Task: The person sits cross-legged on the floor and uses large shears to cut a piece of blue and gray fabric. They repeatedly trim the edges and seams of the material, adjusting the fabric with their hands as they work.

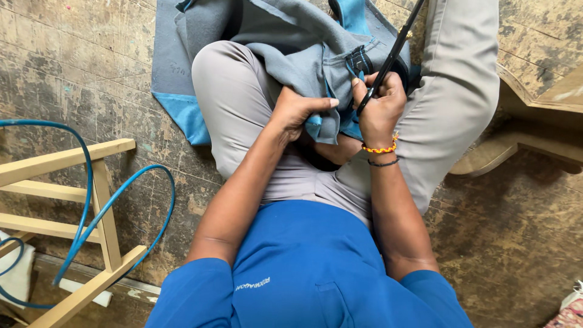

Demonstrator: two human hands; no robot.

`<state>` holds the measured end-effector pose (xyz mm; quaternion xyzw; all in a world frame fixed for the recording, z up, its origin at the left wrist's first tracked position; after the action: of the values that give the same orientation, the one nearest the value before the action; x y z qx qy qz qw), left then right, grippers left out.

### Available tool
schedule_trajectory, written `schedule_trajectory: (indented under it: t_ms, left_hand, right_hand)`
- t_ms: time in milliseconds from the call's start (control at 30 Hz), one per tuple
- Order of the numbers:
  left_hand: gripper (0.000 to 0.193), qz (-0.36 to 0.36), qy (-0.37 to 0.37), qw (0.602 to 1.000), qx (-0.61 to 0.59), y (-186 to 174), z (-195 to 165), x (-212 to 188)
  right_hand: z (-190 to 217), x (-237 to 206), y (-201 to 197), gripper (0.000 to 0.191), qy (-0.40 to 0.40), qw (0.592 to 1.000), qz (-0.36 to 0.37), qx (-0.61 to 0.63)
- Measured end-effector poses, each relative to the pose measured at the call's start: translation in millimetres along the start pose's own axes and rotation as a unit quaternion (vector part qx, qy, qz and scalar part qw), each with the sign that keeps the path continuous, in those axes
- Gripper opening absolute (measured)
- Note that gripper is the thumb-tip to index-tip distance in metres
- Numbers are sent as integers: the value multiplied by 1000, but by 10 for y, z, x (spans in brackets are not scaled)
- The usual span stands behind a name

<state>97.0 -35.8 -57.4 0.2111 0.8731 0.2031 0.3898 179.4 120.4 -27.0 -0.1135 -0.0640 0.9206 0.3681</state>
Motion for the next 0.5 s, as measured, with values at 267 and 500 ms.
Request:
schedule_trajectory:
  t_ms: [267, 500]
  left_hand:
    - [73, -27, -5, 999, 23, -140, 56, 27]
    - [61, -55, -64, 996, 5, -129, 226, -7]
  right_hand:
    - [-56, 21, -15, 23, 1, 1000, 11, 12]
    - [-90, 13, -31, 22, 0, 1000, 13, 20]
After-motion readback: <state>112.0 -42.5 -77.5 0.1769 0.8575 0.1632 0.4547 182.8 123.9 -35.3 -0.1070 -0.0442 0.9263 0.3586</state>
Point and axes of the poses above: each hand's wrist, its own x-axis towards the middle knuckle, its own y-axis out of the palm, z = x × y, the point moved 8 cm from there along x, towards the middle knuckle, and after that the axes turned 11 degrees about -x, right-handed, at the moved point
